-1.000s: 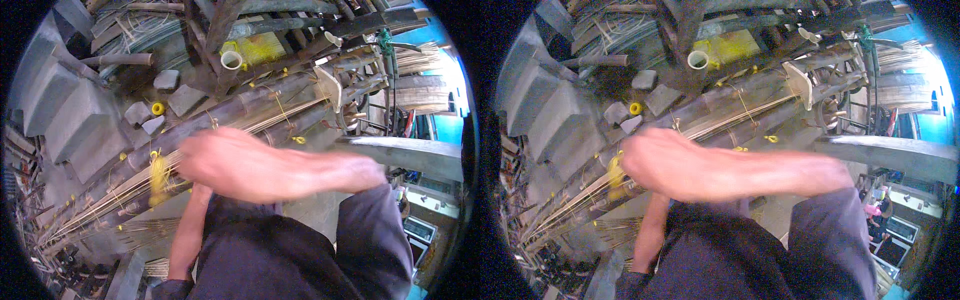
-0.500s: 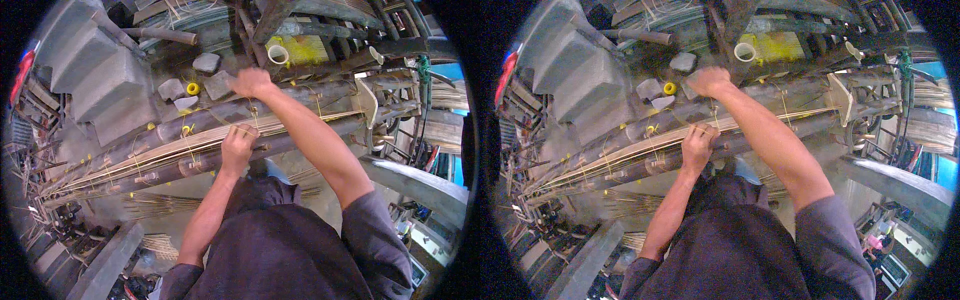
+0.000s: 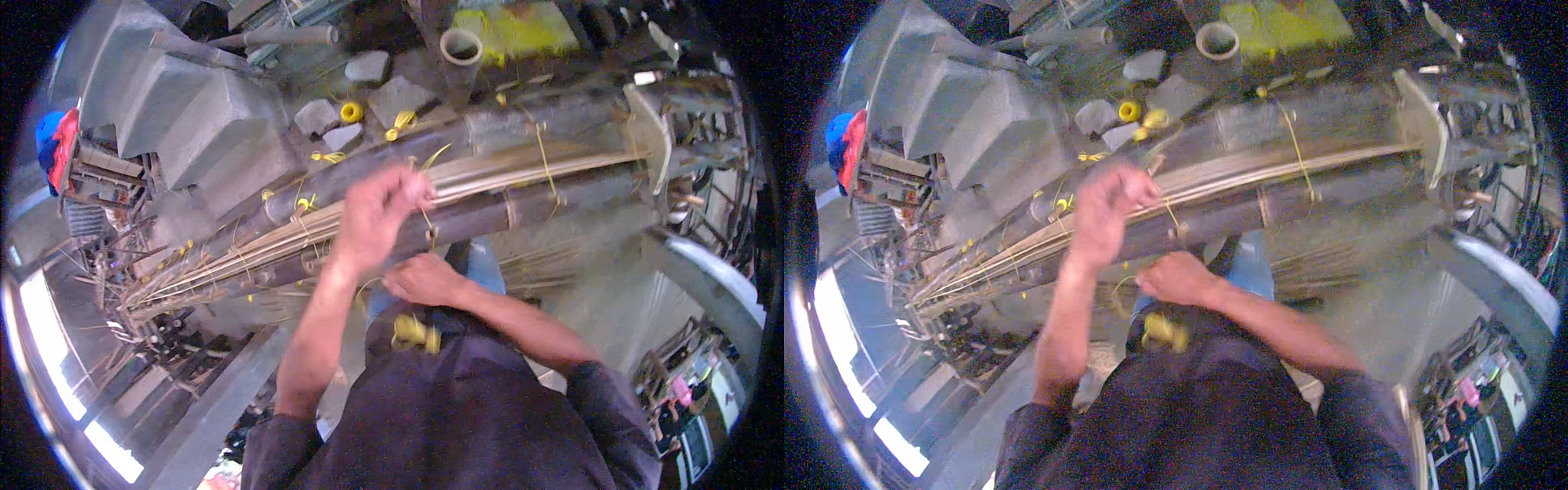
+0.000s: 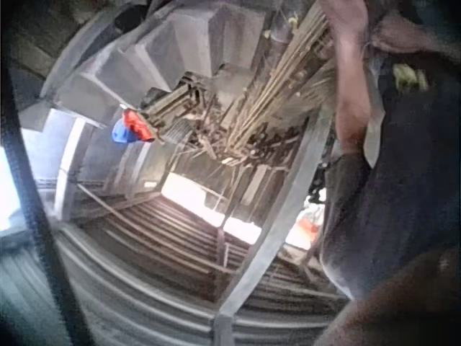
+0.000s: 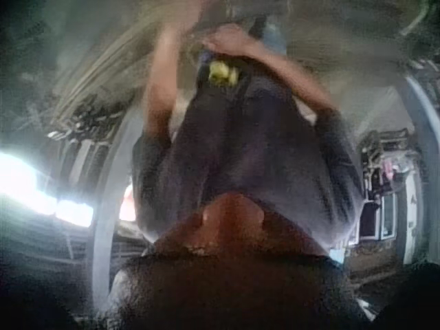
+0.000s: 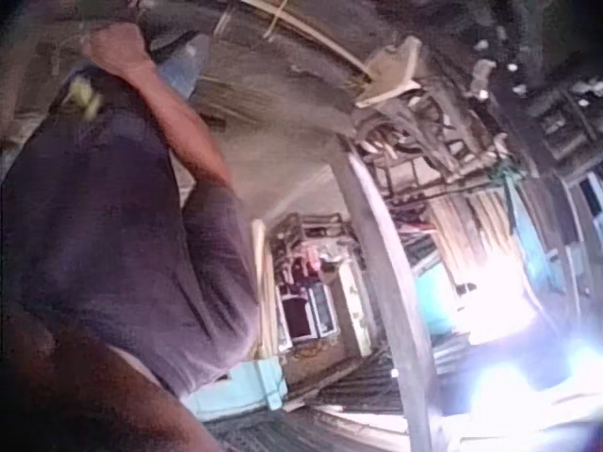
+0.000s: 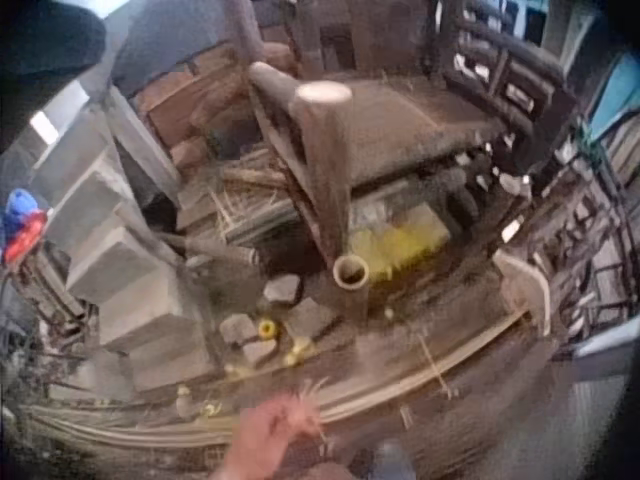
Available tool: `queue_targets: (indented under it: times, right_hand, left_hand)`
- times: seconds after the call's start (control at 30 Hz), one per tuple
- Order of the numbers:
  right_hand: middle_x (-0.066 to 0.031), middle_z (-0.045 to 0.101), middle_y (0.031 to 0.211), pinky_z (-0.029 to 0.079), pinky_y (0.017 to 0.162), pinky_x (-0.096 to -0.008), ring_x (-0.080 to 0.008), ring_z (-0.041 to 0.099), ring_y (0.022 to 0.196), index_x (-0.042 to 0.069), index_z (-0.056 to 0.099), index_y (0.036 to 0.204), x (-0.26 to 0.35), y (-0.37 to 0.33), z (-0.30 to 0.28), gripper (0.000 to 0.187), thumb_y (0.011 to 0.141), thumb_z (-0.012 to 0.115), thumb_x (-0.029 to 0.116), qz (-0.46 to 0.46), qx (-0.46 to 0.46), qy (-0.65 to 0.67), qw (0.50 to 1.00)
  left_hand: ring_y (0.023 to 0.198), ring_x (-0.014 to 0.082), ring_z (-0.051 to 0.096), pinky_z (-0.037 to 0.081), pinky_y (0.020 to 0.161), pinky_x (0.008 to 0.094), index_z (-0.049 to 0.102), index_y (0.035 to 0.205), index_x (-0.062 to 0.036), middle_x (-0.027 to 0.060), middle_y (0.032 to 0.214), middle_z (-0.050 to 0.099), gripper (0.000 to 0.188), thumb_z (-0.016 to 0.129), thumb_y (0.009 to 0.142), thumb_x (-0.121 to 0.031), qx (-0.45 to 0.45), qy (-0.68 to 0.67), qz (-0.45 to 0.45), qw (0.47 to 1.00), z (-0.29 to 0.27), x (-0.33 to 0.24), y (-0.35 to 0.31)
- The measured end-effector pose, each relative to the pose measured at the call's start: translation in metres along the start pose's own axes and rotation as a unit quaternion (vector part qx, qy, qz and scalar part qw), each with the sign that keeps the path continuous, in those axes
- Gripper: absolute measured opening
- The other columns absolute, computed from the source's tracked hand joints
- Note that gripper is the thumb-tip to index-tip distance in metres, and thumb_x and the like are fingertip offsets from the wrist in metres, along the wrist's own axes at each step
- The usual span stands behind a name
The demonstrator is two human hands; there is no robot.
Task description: The person gathers thin bamboo sticks and places them on a horizontal rack. They then wrap and tie the sticks with yellow string at multiple points along their length, repeating the process for several bundles.
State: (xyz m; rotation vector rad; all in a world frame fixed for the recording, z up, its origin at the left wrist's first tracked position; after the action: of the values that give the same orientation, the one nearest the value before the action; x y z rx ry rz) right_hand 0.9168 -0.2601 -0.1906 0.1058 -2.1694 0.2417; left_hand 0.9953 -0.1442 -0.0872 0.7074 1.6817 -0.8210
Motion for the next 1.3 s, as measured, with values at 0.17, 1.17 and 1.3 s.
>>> queue_targets:
  times: [0.17, 1.17, 1.3]
  right_hand:
    - [-0.0115, 0.069, 0.073, 0.056, 0.056, -0.0435, -0.0291, 0.069, 0.064, 0.009, 0.064, 0.078, -0.002, -0.02, 0.004, 0.019, 0.084, 0.056, 0.025, -0.046, 0.036, -0.142, 0.988]
    - [0.0, 0.064, 0.089, 0.036, 0.109, -0.0521, -0.0169, 0.063, 0.097, 0.013, 0.067, 0.086, 0.24, 0.089, -0.088, 0.017, 0.069, 0.066, 0.016, -0.049, -0.098, -0.354, 0.929]
    - [-0.0004, 0.063, 0.085, 0.037, 0.109, -0.0498, -0.0199, 0.063, 0.093, 0.011, 0.066, 0.079, 0.274, 0.146, -0.084, 0.011, 0.068, 0.063, 0.015, -0.131, 0.038, -0.422, 0.896]
  left_hand:
    - [0.061, 0.0138, 0.048, 0.044, 0.061, 0.0333, 0.051, 0.072, 0.0001, 0.0031, 0.06, 0.047, 0.034, 0.049, 0.093, -0.026, -0.084, 0.038, -0.166, 0.982, -0.042, 0.119, 0.102]
    - [0.089, 0.0256, 0.06, 0.054, 0.075, 0.0411, 0.065, 0.094, -0.0089, 0.0056, 0.093, 0.057, 0.015, 0.065, 0.081, -0.015, -0.089, 0.363, 0.14, 0.917, -0.167, 0.086, -0.125]
    - [0.086, 0.024, 0.06, 0.055, 0.066, 0.0359, 0.064, 0.096, -0.0093, 0.0035, 0.091, 0.055, 0.023, 0.064, 0.073, -0.012, -0.165, 0.371, 0.205, 0.891, -0.169, 0.071, -0.137]
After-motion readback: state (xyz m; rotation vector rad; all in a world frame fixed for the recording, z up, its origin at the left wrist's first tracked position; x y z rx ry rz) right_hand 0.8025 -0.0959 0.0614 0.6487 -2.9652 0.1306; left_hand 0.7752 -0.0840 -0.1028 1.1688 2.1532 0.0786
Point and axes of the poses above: each hand's wrist, its own y-axis towards the middle knuckle, its own z-axis out of the palm, x = y × z, the point moved 10 cm from there along y, towards the middle knuckle
